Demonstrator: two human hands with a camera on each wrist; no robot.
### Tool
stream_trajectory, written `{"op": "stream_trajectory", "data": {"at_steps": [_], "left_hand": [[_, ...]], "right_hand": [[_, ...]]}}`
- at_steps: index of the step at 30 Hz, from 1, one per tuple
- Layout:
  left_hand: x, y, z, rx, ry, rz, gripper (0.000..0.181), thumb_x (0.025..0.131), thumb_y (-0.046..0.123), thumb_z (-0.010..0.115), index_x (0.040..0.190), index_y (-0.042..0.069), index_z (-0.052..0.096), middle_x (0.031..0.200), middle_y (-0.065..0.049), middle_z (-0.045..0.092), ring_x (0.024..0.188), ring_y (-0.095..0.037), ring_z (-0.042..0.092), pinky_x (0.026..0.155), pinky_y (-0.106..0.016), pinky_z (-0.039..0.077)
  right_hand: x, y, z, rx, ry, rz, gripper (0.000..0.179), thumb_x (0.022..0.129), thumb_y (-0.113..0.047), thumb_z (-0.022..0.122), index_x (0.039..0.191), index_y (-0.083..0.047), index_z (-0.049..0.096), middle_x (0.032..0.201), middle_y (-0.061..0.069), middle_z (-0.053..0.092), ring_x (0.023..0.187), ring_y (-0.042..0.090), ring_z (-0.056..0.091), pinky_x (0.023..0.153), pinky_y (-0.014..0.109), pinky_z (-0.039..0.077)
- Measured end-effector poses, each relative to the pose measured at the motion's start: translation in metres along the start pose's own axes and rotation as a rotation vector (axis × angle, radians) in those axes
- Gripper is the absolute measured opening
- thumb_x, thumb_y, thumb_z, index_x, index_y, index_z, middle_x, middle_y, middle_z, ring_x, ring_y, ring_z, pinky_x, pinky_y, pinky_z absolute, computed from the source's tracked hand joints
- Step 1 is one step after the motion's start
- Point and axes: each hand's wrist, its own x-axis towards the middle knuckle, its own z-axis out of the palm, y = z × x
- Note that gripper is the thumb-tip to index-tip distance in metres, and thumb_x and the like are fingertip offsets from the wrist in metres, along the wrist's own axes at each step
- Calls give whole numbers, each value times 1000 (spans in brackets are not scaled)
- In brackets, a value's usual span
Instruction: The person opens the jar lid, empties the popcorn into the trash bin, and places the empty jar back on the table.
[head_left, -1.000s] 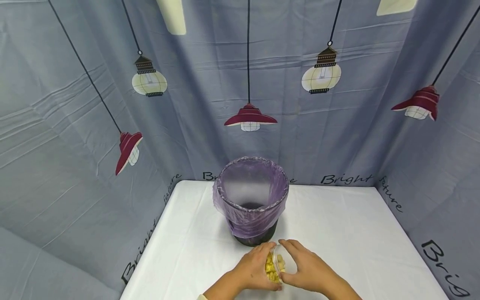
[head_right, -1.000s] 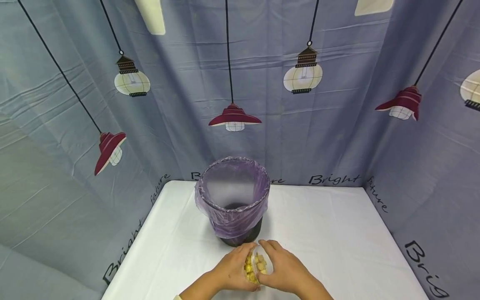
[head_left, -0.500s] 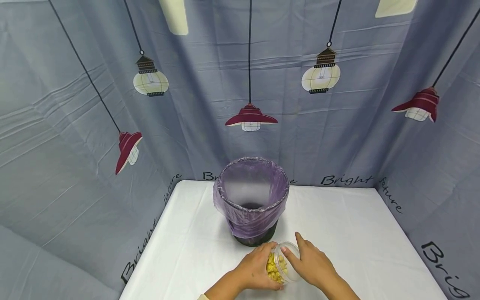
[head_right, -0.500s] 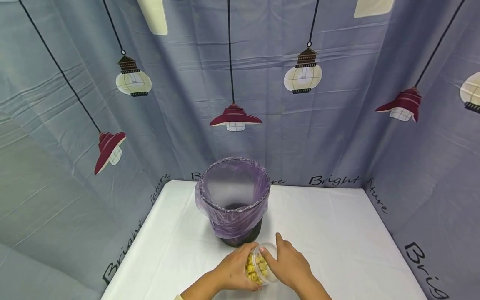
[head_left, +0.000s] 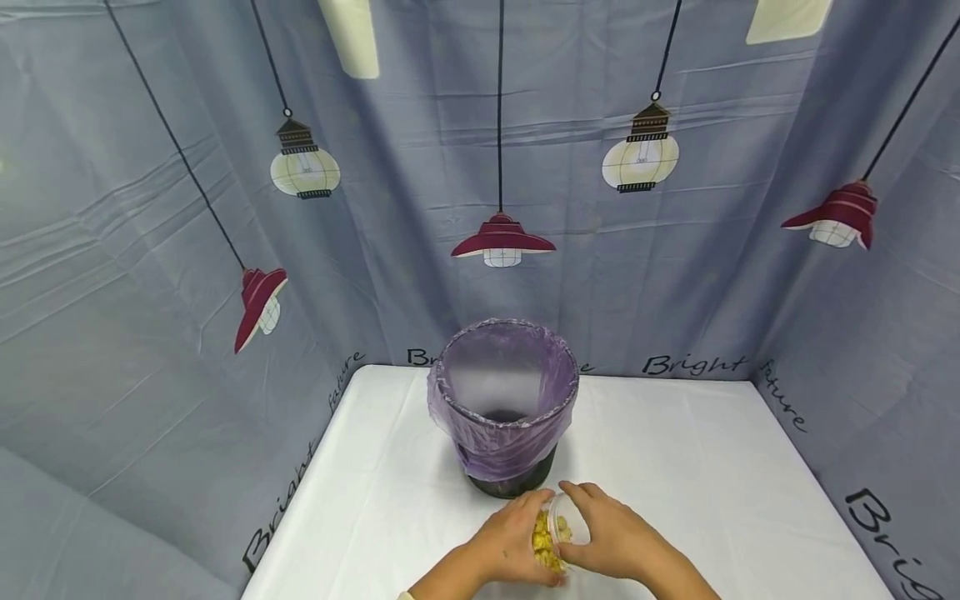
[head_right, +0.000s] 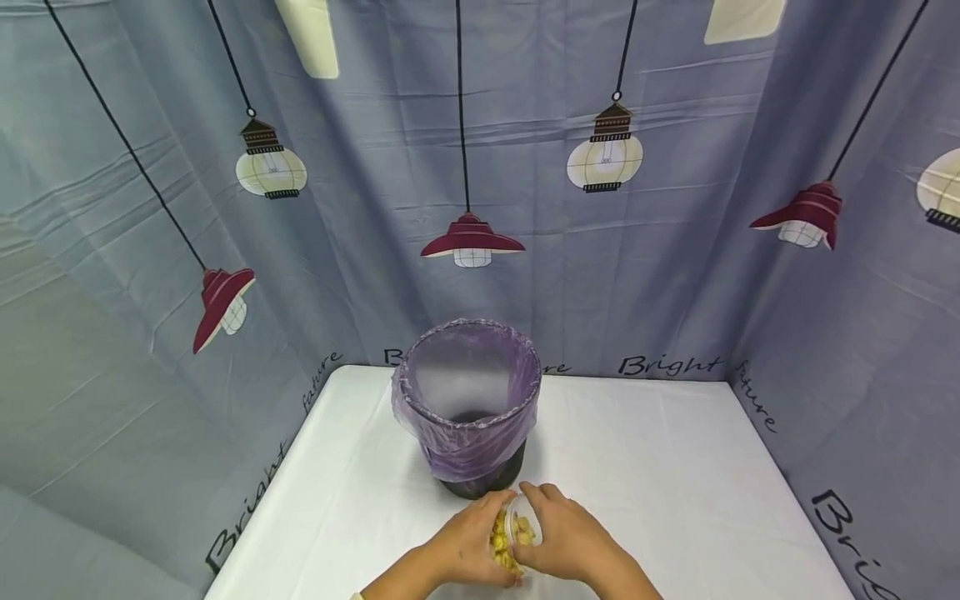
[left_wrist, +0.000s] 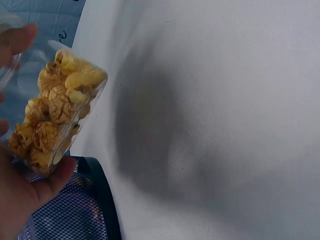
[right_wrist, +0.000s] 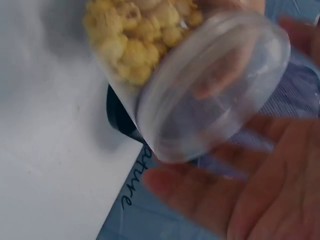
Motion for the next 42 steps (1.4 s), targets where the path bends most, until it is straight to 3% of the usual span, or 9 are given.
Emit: {"op": "stream_trajectory", "data": {"at_steps": [3,6,12,17,20,24,29,34,42], "left_hand": [[-1,-2,-1,-69,-59,13,109,64,60,87,150,20,34,141,9,50,125,-8,52,102,-31,48],[-2,-5,-3,-137,-117,54,107,66,58,87,150,21,33,137,12,51,119,-2,53,101,-27,47],[-1,-10,-5,-215,-198,160,102,70,45,89,150,23,30,130,14,53,113,4,52,98,-20,47],[0,-12,-7,-257,-243,164,100,71,42,89,150,21,31,133,12,53,116,3,52,99,-21,46],[0,-13,-8,-253,-232,148,97,70,43,89,148,21,35,132,13,55,116,3,53,100,-21,46],[-3,-15,-8,-269,-210,106,98,69,46,90,147,21,36,134,10,56,119,0,53,102,-24,46],[-9,-18,-9,-262,-175,62,103,66,51,90,149,24,34,139,7,55,127,-6,52,106,-30,45],[-11,-21,-10,-253,-157,63,104,67,54,89,150,26,33,140,6,55,128,-8,52,106,-32,45],[-12,-20,-9,-259,-154,68,103,66,52,90,149,24,35,139,8,54,127,-6,51,107,-31,44]], "right_hand": [[-4,3,-4,-24,-55,-157,87,72,-36,85,147,-10,47,144,11,51,125,37,54,96,60,48],[-8,4,-8,-53,-88,-241,91,68,-27,87,148,-13,46,147,5,49,130,32,51,99,56,48],[-14,0,-12,-60,-136,-273,96,62,-14,86,149,-14,45,149,2,47,134,26,49,103,50,48],[-19,2,-16,-45,-144,-289,99,60,-9,83,151,-17,43,152,-1,44,136,21,47,104,45,48],[-20,8,-20,-34,-108,-285,98,63,-13,85,151,-18,42,151,0,45,134,22,49,102,46,49],[-18,28,-28,-25,-21,-168,97,66,-22,88,151,-13,42,151,12,45,132,36,50,98,57,49],[-21,79,-31,-141,84,117,96,65,-25,86,147,-1,43,148,30,42,126,55,47,93,69,45],[-24,136,-27,-207,37,328,98,65,-31,87,144,7,42,144,41,35,118,67,42,83,74,44],[-37,194,-1,-166,-77,473,107,65,-43,89,142,12,39,138,46,31,113,72,41,81,78,42]]}}
